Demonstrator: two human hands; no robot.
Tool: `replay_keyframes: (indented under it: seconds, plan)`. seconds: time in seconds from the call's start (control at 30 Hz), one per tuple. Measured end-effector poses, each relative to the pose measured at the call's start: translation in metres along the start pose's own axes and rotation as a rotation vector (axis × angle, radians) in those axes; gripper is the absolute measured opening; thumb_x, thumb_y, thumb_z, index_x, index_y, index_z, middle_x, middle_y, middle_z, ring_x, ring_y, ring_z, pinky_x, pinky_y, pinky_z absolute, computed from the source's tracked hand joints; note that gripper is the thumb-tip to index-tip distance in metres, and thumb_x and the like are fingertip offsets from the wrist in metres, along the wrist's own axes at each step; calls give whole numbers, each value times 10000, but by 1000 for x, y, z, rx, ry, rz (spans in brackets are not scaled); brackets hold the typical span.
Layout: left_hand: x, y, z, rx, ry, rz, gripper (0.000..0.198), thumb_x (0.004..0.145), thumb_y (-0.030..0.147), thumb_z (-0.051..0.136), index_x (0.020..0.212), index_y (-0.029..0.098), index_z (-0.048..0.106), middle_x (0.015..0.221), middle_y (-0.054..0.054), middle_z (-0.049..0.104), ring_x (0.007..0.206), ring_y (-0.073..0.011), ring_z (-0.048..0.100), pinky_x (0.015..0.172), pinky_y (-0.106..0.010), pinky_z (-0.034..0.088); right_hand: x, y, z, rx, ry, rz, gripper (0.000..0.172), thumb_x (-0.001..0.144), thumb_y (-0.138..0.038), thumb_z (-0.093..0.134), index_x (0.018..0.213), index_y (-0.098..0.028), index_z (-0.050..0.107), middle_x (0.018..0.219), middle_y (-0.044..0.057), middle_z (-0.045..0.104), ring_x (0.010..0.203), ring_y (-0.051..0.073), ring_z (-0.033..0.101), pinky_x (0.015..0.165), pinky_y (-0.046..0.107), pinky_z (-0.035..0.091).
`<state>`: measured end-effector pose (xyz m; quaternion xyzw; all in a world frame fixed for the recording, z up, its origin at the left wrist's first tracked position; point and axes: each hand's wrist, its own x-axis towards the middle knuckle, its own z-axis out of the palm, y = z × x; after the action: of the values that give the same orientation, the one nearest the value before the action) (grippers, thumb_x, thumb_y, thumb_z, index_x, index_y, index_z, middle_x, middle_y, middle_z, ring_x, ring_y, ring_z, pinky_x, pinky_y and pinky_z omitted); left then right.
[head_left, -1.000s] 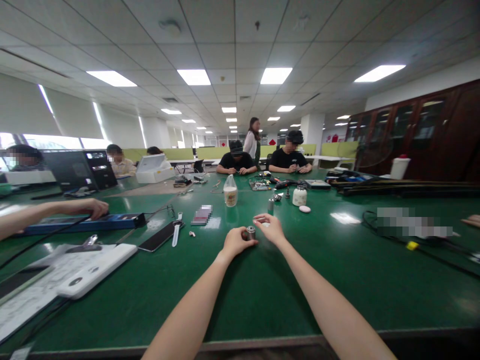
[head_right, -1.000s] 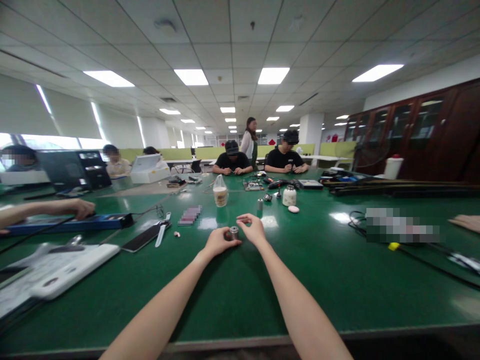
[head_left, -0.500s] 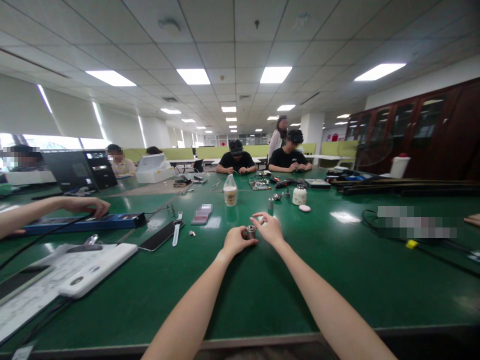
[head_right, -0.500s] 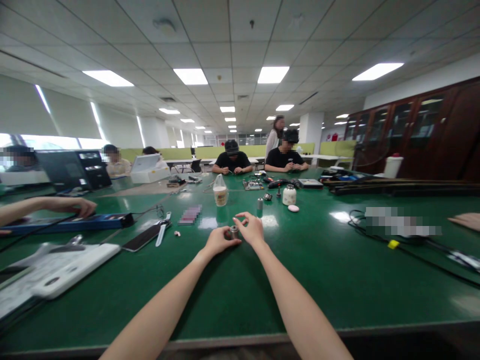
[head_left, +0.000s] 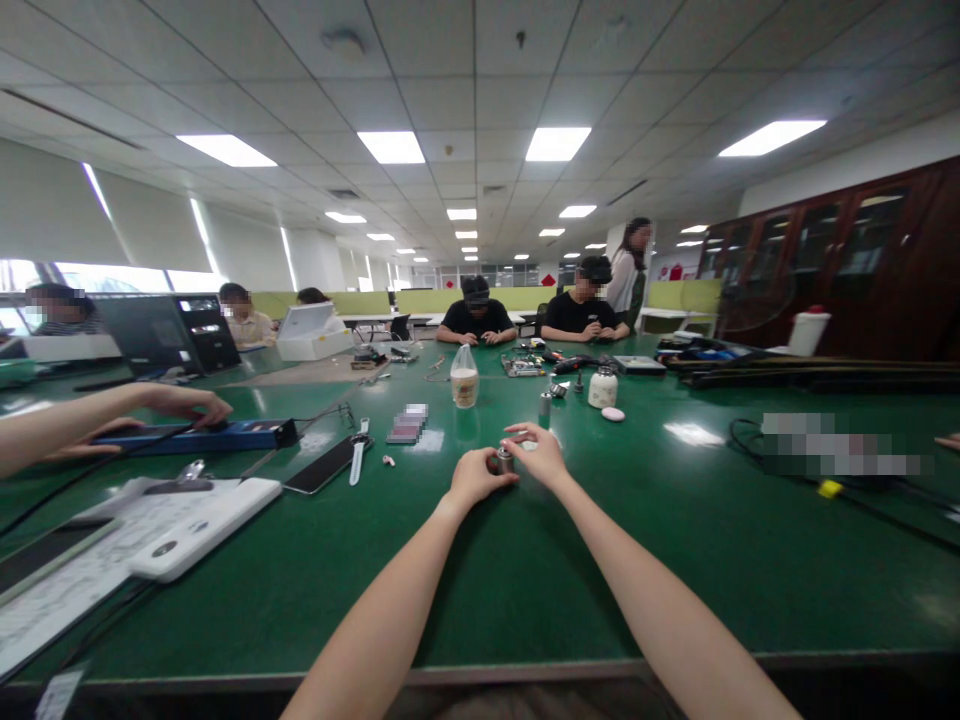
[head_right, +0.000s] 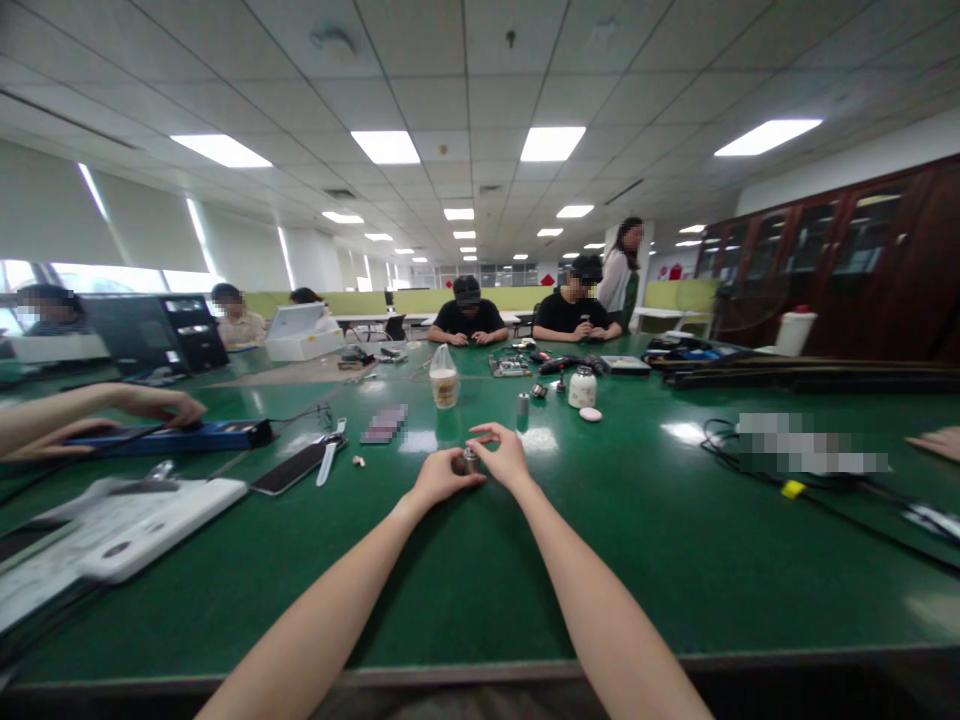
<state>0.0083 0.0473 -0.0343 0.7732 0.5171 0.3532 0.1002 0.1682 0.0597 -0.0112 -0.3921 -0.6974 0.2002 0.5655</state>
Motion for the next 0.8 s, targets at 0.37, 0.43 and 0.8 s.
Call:
replay_keyframes:
  seconds: [0.37,0.43,0.8]
  plan:
    - [-1,-2,0,-11,6,3,495,600,581,735,882,175,707,747,-37,701,669,-193,637,573,-253,417,-5,62,-39,-264,64,234,136,611,-249,749,742,-235,716,596,-14,718,645,206,704,643,302,523]
    - [-1,-2,1,-15,7,3,501,600,583,735,887,174,707,746,-38,702,667,-193,637,573,-253,419,-7,66,-38,-282,45,246,153,604,-256,760,752,-244,725,618,-14,725,650,205,702,639,303,522]
    - [-1,-1,0,-9,7,6,490,599,583,734,866,174,706,739,-35,701,653,-188,632,568,-253,414,-1,56,-38,-200,61,230,185,672,-260,708,846,-199,716,697,41,744,710,231,714,674,343,542]
